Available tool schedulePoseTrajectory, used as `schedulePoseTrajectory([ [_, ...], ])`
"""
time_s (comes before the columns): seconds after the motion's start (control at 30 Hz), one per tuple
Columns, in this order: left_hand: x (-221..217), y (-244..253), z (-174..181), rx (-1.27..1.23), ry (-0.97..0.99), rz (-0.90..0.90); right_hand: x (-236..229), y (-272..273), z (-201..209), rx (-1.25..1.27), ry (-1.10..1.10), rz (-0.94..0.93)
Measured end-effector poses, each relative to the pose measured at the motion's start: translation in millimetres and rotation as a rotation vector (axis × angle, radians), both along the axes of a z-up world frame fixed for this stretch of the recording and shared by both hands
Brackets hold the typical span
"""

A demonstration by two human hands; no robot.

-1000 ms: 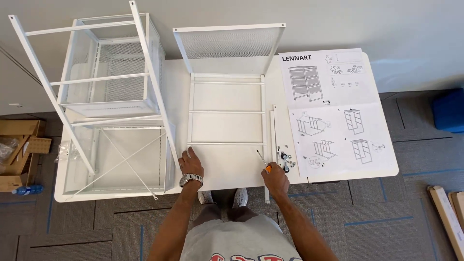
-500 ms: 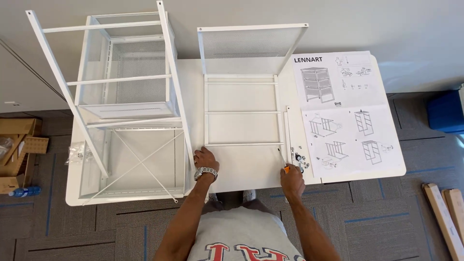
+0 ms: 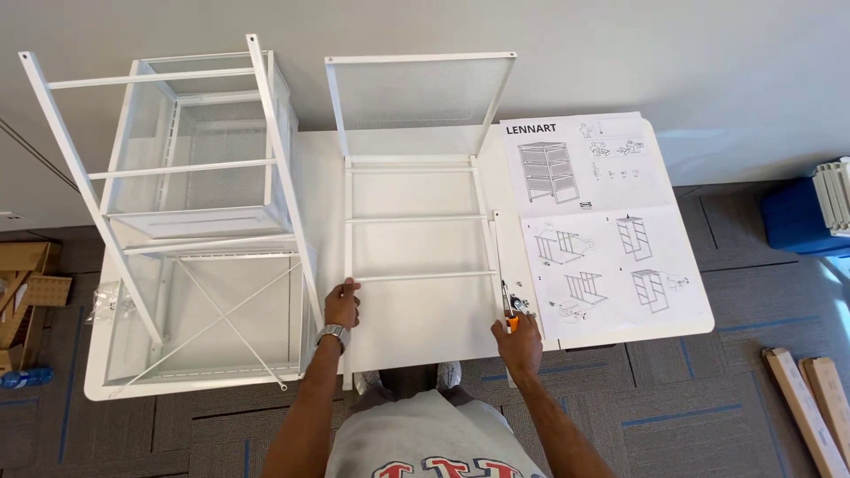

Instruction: The person assembles a metal drawer unit by using a screwdriver to secure side panels to the frame according to paper instructions.

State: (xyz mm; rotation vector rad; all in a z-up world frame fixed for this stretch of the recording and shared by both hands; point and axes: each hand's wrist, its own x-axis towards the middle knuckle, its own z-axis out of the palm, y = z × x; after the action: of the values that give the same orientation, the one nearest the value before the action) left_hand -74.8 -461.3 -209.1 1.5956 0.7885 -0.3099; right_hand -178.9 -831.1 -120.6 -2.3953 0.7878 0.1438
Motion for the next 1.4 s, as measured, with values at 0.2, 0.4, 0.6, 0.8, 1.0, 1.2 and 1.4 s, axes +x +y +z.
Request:
schedulePoseTrajectory([
  [0.2,8,6,43,-0.009,-0.065,0.032,3,2,-15,0.064,-0.061,-0.004],
  [0.4,11,17,96,0.051,-0.083,0.040,13,16,-37,0.114,-0.070,0.019],
  [0.6,13,27,121,0.091,-0.102,0.044,20,39,-34,0.156,-0.022,0.043],
  [0.8,15,35,138,0.013,-0.115,0.055,27,54,-29,0.229,0.017,0.051],
  [1.0,13,41,181,-0.146,-0.118,0.102,36,61,-41,0.266,0.048,0.100],
  [1.2,16,49,193,-0.149,-0.168,0.035,40,72,-35,0.331,0.082,0.080],
  [1.4,18,47,236,-0.195,-0.236,-0.001,45,86,-36,0.383,0.096,0.080],
])
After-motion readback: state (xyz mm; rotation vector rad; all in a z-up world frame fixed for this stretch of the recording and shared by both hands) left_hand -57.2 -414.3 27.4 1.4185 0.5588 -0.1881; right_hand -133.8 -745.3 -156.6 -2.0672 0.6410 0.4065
